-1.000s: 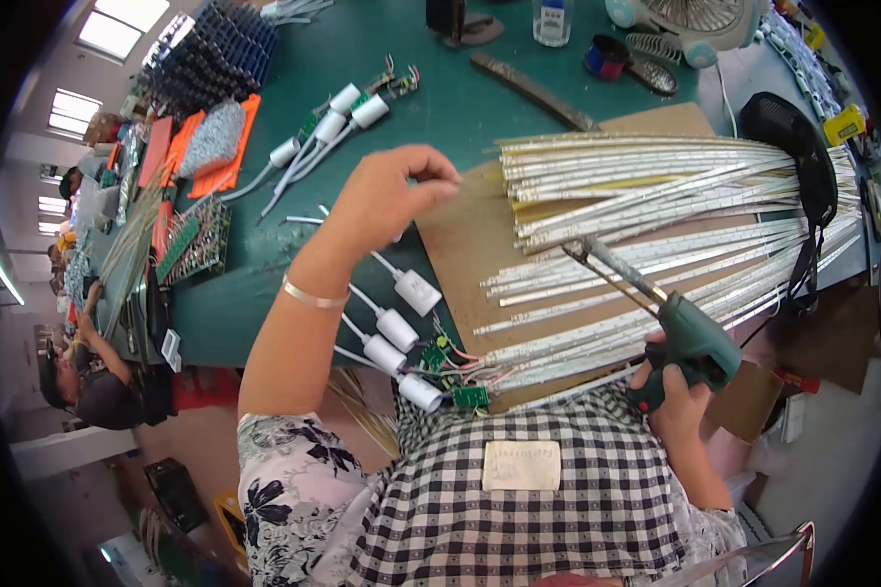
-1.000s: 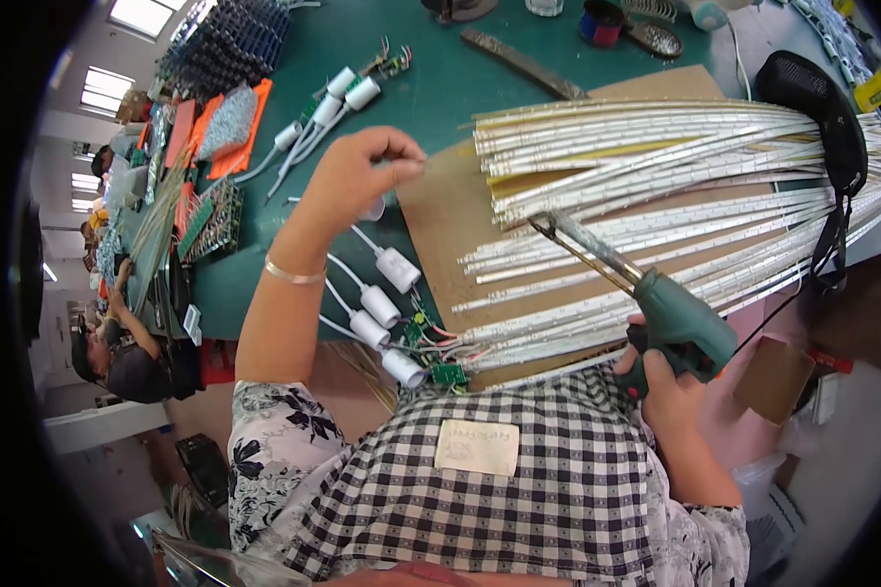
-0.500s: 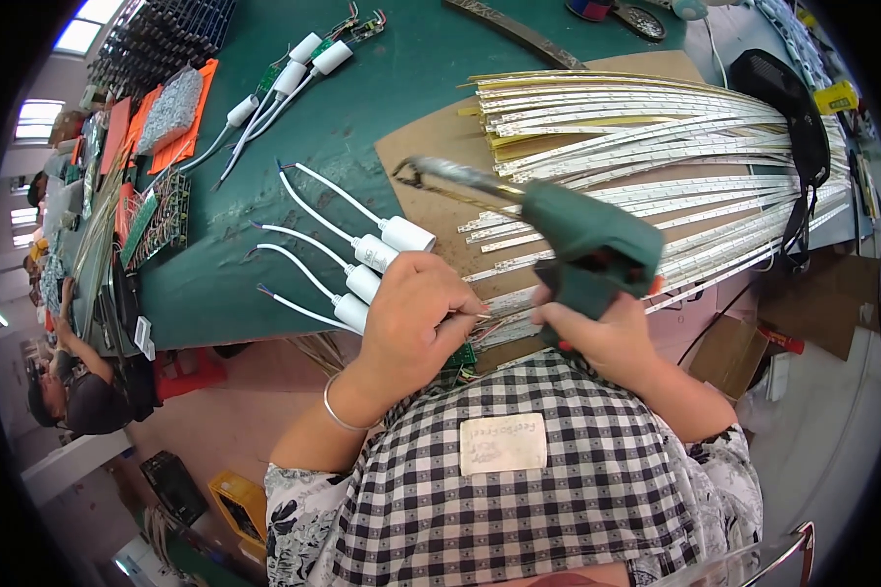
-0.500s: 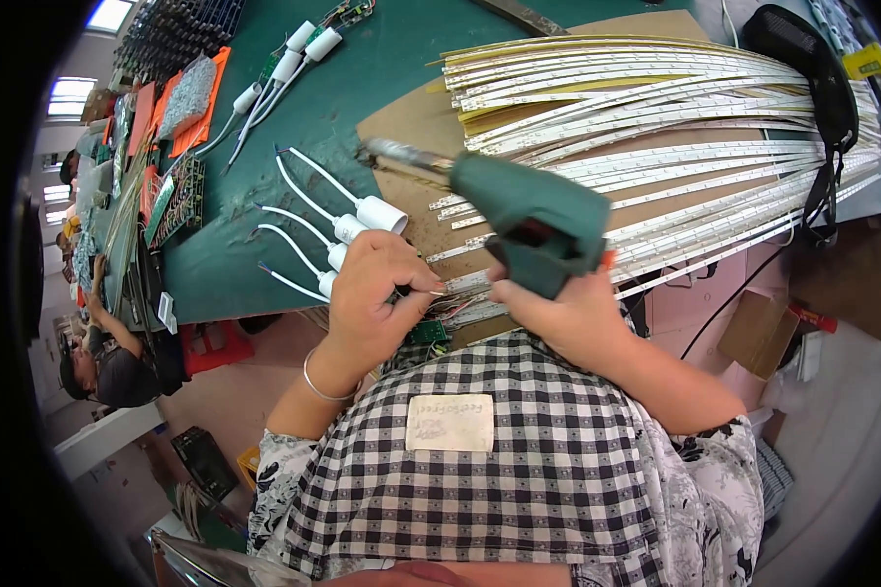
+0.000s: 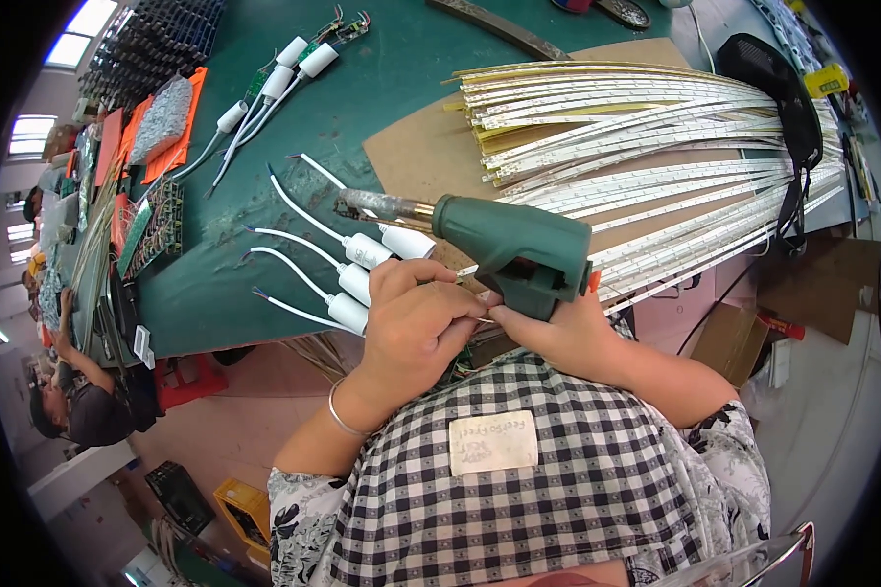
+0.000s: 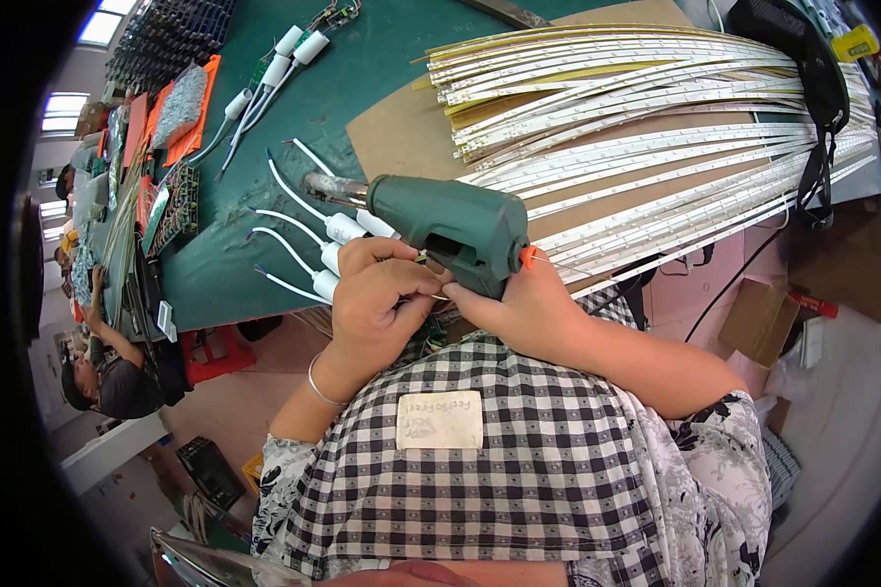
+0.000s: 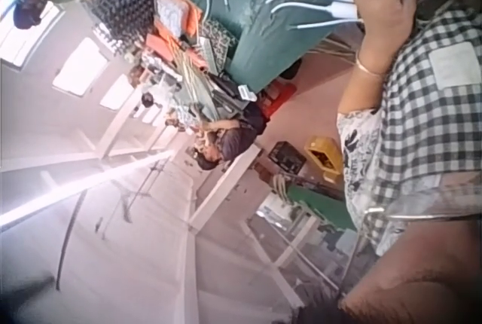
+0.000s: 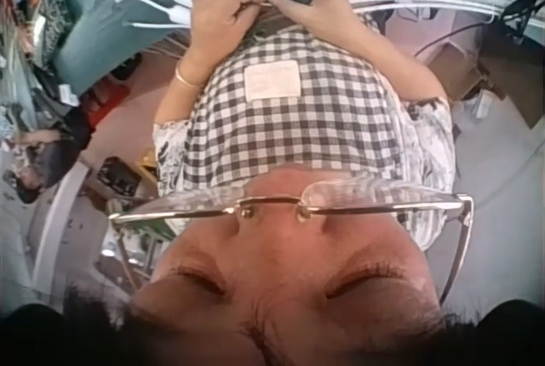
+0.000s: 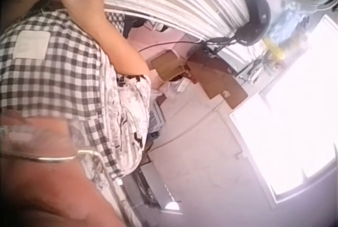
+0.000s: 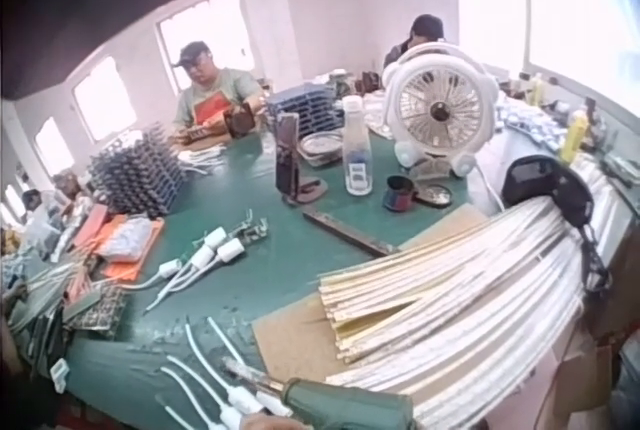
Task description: The person attaches wire harnesses to LED strip lights by hand and solders the connections using a soldering iron.
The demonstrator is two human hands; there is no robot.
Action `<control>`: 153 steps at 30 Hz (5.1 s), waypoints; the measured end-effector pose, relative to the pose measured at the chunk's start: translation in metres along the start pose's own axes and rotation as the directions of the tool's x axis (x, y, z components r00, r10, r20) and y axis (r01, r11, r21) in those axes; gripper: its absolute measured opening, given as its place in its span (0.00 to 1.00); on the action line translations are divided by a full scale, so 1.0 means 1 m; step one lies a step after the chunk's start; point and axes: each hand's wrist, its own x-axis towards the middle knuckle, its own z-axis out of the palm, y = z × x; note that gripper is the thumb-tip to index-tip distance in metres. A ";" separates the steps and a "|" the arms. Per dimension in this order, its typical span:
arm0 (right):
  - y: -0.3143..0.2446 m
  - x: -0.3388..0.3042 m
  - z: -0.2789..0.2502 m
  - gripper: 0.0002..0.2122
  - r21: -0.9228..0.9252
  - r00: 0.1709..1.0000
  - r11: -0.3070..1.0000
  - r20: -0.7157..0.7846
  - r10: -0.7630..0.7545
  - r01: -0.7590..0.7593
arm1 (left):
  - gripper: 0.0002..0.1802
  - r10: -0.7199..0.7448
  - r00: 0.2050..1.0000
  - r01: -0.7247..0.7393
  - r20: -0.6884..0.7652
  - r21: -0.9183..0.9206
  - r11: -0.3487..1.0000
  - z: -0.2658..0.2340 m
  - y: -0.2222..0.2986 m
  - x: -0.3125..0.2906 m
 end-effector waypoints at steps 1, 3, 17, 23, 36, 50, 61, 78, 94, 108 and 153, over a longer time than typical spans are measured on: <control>0.001 0.000 0.000 0.11 0.000 1.000 1.000 -0.001 0.002 -0.002 | 0.11 0.008 1.000 -0.008 0.001 0.037 0.999 0.001 0.000 -0.001; 0.003 0.002 0.001 0.12 0.005 0.998 0.999 -0.028 0.051 -0.051 | 0.11 0.017 1.000 -0.017 -0.001 0.078 0.997 0.002 -0.002 -0.001; 0.007 -0.035 -0.025 0.09 0.112 0.970 0.991 -0.223 0.100 -0.076 | 0.11 0.047 0.997 -0.074 0.068 0.476 0.876 0.000 -0.020 0.000; 0.048 -0.087 -0.069 0.13 -0.448 0.994 0.894 -0.102 -0.051 0.000 | 0.11 0.012 0.998 -0.036 0.059 0.421 0.906 -0.001 -0.021 -0.008; 0.047 -0.075 -0.066 0.20 -0.368 0.991 0.921 0.025 -0.131 0.131 | 0.10 -0.014 0.998 -0.015 0.062 0.446 0.895 -0.001 -0.021 -0.011; 0.061 -0.074 -0.066 0.23 -0.432 0.958 0.862 0.022 -0.286 0.267 | 0.08 0.000 0.999 -0.018 0.044 0.394 0.919 -0.002 -0.023 -0.013; 0.060 -0.070 -0.067 0.22 -0.510 0.951 0.807 0.085 -0.297 0.298 | 0.08 -0.001 0.999 -0.013 0.036 0.390 0.921 -0.001 -0.022 -0.014; 0.056 -0.074 -0.068 0.25 -0.519 0.958 0.807 0.100 -0.269 0.281 | 0.09 -0.023 0.998 0.000 0.054 0.398 0.917 -0.001 -0.020 -0.013; 0.053 -0.076 -0.062 0.18 -0.345 0.988 0.930 -0.041 -0.151 0.128 | 0.07 -0.017 0.997 -0.016 0.076 0.418 0.908 -0.002 -0.020 -0.011; 0.065 -0.081 -0.068 0.25 -0.505 0.953 0.818 0.028 -0.302 0.274 | 0.12 -0.051 0.996 0.015 0.070 0.442 0.897 -0.002 -0.018 -0.011; 0.053 -0.083 -0.057 0.12 -0.161 0.954 0.987 -0.295 -0.051 0.003 | 0.11 -0.075 0.995 0.038 0.070 0.429 0.902 -0.002 -0.014 -0.005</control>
